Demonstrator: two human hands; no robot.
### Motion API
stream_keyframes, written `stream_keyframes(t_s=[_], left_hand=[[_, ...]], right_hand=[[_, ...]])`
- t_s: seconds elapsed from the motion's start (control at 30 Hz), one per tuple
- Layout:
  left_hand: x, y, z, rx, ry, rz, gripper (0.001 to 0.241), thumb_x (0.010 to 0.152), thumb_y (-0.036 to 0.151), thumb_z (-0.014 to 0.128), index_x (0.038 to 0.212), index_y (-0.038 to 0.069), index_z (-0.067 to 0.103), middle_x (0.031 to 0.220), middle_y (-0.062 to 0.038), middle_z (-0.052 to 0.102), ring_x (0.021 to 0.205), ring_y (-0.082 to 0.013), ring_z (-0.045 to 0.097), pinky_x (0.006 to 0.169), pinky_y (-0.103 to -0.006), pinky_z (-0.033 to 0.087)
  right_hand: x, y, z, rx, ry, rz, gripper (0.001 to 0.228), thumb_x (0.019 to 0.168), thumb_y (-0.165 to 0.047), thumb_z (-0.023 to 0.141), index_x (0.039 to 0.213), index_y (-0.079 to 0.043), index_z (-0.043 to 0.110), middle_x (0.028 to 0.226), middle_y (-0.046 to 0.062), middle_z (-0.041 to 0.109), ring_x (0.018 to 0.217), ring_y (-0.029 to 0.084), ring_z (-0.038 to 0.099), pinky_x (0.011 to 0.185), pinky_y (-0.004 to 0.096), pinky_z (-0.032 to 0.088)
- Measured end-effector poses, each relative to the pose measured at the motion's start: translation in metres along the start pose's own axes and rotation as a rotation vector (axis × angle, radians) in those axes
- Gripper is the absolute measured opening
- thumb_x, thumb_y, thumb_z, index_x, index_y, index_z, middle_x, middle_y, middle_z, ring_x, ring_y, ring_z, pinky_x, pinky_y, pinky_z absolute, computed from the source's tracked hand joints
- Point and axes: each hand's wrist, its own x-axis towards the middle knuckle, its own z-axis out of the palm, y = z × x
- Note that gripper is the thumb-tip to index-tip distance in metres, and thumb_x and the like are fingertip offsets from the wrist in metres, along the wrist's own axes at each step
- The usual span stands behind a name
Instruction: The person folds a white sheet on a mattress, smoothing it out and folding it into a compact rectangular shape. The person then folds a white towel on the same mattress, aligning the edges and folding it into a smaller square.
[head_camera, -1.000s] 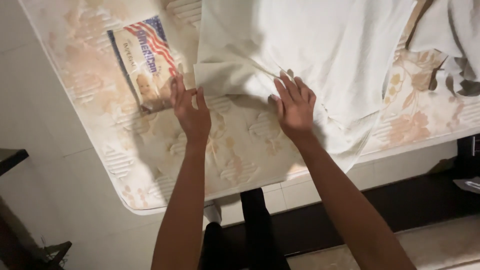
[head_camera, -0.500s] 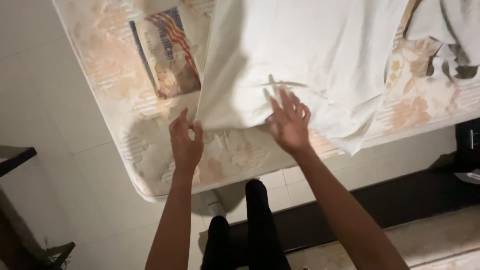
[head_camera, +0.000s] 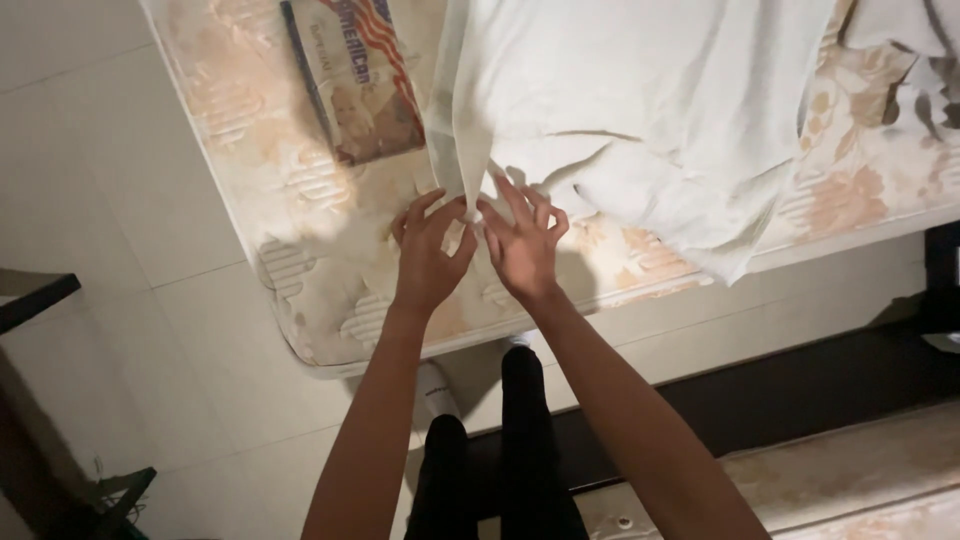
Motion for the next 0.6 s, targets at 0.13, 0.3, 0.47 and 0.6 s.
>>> stream_keyframes(t_s=[0.13, 0.3, 0.47, 0.6], left_hand=[[0.006, -0.015, 0.001, 0.034, -0.018, -0.062, 0.043, 0.08, 0.016, 0.077, 0.121, 0.009, 0.067, 0.126, -0.008, 0.065, 0.135, -0.0282, 0.048, 0.106, -0.0493, 0.028], [-0.001, -0.04, 0.011, 0.026, 0.022, -0.16, 0.031, 0.091, 0.014, 0.074, 0.121, 0.017, 0.073, 0.122, 0.001, 0.073, 0.13, -0.0234, 0.052, 0.103, -0.0476, 0.028], [-0.031, -0.049, -0.001, 0.075, 0.142, -0.236, 0.019, 0.093, 0.016, 0.075, 0.112, 0.017, 0.075, 0.103, 0.004, 0.074, 0.116, -0.0188, 0.057, 0.103, -0.0451, 0.03], [-0.053, -0.055, -0.016, 0.136, 0.121, -0.38, 0.012, 0.094, 0.019, 0.076, 0.105, 0.015, 0.074, 0.093, 0.004, 0.071, 0.104, -0.0189, 0.056, 0.098, -0.0444, 0.029]], right_hand=[[0.017, -0.005, -0.017, -0.036, 0.009, -0.036, 0.03, 0.092, -0.015, 0.074, 0.122, -0.02, 0.077, 0.153, 0.002, 0.054, 0.137, 0.026, 0.046, 0.108, 0.048, 0.024], [0.029, -0.008, -0.031, 0.094, 0.056, -0.078, 0.028, 0.095, -0.012, 0.073, 0.122, -0.018, 0.078, 0.153, 0.001, 0.055, 0.132, 0.024, 0.048, 0.106, 0.047, 0.025], [0.013, -0.003, -0.03, 0.091, -0.026, 0.004, 0.035, 0.1, -0.023, 0.074, 0.135, -0.02, 0.072, 0.152, 0.003, 0.053, 0.132, 0.025, 0.045, 0.106, 0.048, 0.026], [-0.029, 0.02, -0.031, 0.058, -0.13, 0.067, 0.06, 0.093, -0.036, 0.076, 0.149, -0.023, 0.061, 0.157, 0.006, 0.046, 0.137, 0.028, 0.042, 0.107, 0.051, 0.024]])
